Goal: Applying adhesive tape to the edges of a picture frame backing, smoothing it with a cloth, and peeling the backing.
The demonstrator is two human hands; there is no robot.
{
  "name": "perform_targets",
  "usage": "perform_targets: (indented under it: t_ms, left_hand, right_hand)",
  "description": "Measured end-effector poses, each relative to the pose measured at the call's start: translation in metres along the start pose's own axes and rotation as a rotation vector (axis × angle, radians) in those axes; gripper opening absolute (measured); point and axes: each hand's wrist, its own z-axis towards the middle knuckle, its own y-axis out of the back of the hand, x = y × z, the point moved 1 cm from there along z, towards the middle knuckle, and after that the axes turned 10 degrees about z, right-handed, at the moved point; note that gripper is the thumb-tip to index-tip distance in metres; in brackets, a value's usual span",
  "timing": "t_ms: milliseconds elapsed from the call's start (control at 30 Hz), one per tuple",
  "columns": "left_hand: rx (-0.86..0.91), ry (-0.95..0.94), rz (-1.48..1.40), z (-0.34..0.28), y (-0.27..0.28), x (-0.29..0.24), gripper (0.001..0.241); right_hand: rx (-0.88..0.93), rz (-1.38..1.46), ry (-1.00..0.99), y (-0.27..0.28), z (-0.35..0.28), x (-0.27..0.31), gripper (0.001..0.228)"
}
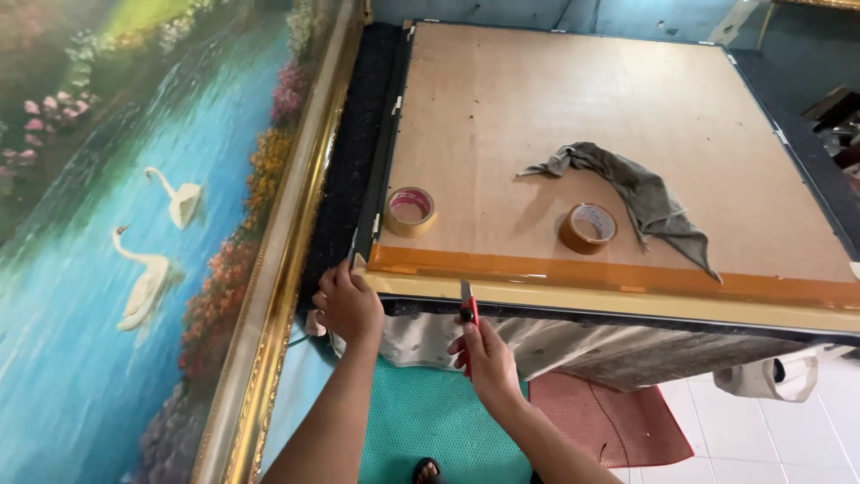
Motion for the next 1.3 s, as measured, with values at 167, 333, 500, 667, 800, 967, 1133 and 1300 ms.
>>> perform_targets:
  t_ms: [167,333,500,667,800,967,1133,1300]
  left_hand:
    - [-0.12,-0.556,0.12,-0.068,0.017,-0.044,0.052]
    - [-0.091,-0.887,0.127,-0.125,0.006,-0.087,0.065]
    - [-0.111,-1.035,0.077,-0.17,-0.012,-0.148,0.067]
    - [-0.11,-1.151,0.012,-0.237,-0.034,-0.229,0.067]
    - [-0.12,-1.294,-0.026,-0.302,-0.068,-0.298,0.064]
    - [0.01,-1.48,-0.098,-0.374,-0.072,-0.386,0.063]
    - [0.122,-1.559,-0.165,-0.426,-0.071,-0.451,0.061]
    - [0.146,-1.561,0.055,-0.447,-0.092,-0.469,0.063]
  right_hand:
    - [-0.104,0.081,0.098,0.056,0.001,0.016,0.021]
    - [-0.308,0.264,0.141,0.149,0.013,0.009,0.02]
    - [-0.49,0.273,0.183,0.26,0.013,0.013,0.025]
    - [-0.732,0.037,0.226,0.391,0.027,0.001,0.028]
    - [-0.77,0.058,0.185,0.473,0.025,0.015,0.03]
    - [-0.739,-0.078,0.011,0.523,0.007,0.067,0.029]
    - [-0.661,-0.323,-0.073,0.557,0.009,0.08,0.032]
    - [-0.518,-0.725,-0.046,0.575,0.019,0.068,0.032]
